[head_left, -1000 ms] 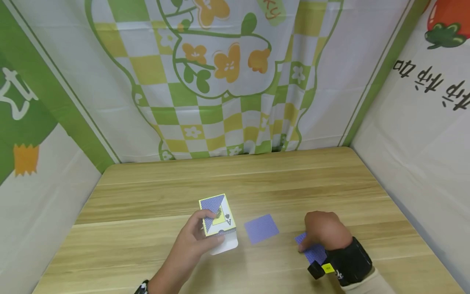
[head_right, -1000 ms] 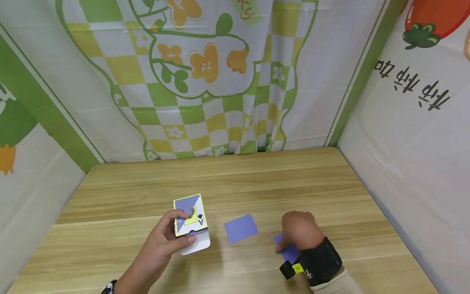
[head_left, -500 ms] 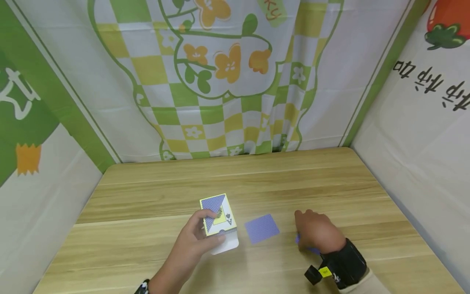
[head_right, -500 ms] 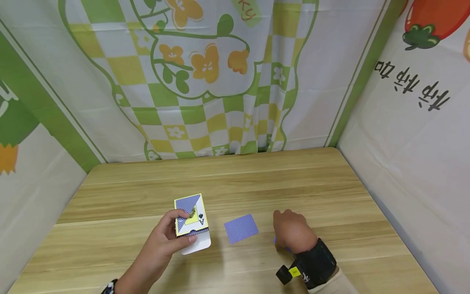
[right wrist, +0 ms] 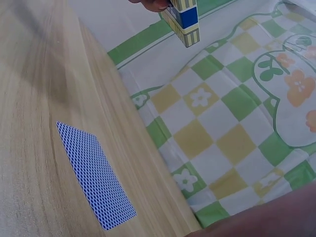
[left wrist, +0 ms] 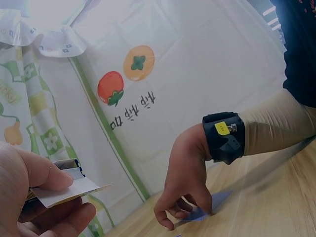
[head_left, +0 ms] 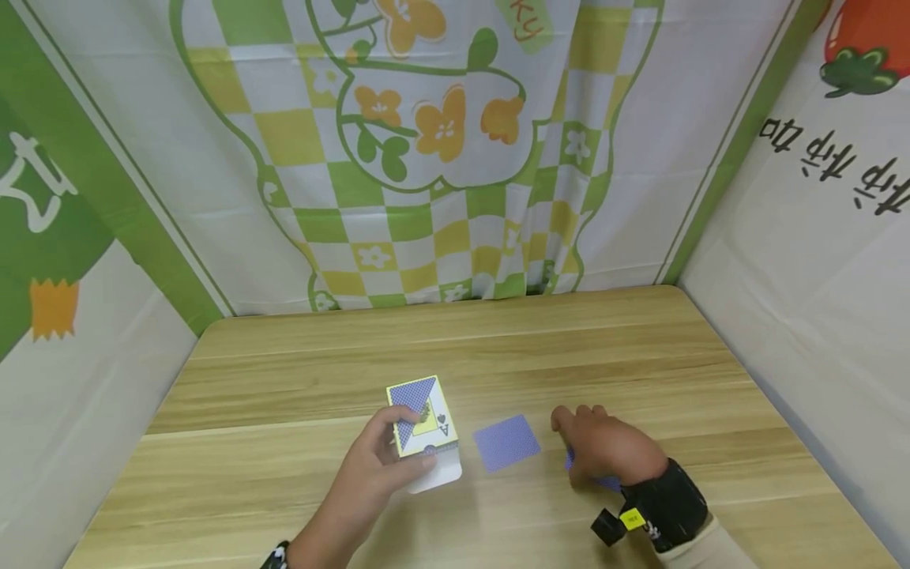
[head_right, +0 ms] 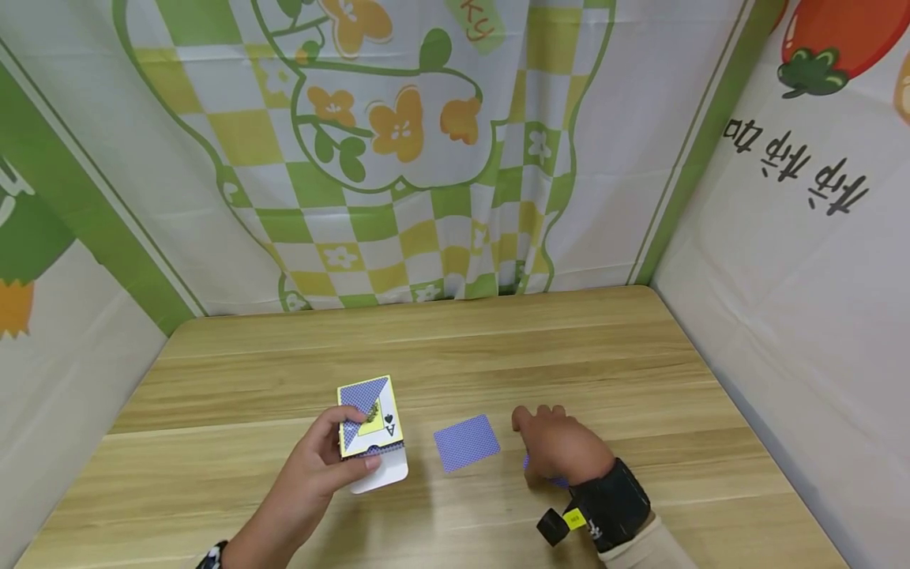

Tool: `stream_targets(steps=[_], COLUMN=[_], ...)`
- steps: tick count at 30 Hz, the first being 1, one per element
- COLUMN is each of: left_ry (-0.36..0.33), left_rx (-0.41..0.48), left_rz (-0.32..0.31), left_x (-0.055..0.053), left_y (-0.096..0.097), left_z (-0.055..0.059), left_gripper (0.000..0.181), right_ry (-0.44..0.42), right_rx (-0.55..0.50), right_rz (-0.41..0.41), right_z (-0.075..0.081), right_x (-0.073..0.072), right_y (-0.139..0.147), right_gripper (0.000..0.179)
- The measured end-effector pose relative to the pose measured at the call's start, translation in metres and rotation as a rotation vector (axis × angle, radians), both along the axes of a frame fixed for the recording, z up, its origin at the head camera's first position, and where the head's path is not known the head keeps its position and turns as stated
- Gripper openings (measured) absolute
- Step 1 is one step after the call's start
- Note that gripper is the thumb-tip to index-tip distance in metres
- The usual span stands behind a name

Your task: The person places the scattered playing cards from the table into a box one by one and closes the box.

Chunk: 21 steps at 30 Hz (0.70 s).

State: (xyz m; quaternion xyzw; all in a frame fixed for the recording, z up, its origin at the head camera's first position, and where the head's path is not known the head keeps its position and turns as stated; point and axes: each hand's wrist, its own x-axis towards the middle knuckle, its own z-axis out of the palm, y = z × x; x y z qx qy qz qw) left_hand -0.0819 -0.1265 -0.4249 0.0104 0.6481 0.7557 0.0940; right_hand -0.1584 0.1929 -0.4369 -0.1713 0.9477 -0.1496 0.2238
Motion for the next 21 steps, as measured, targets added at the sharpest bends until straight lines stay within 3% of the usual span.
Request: stream_targets(steps=[13,21], left_ry=[-0.007,-0.005], left_rx=[-0.01,-0.012], left_rz=[0.017,-0.002], left_x=[0.001,-0.001], left_y=[0.001,0.003], left_z=[0.0,-0.001], left_gripper=[0.054,0.054], right_ry=[-0.035,-0.027], right_rx=[-0.11,-0.12], right_rz=[0.072,0.076], right_z=[-0.012,-0.016], right_x=[-0.008,-0.01], right_y=[0.005,0.007], right_gripper=[0.062,0.064])
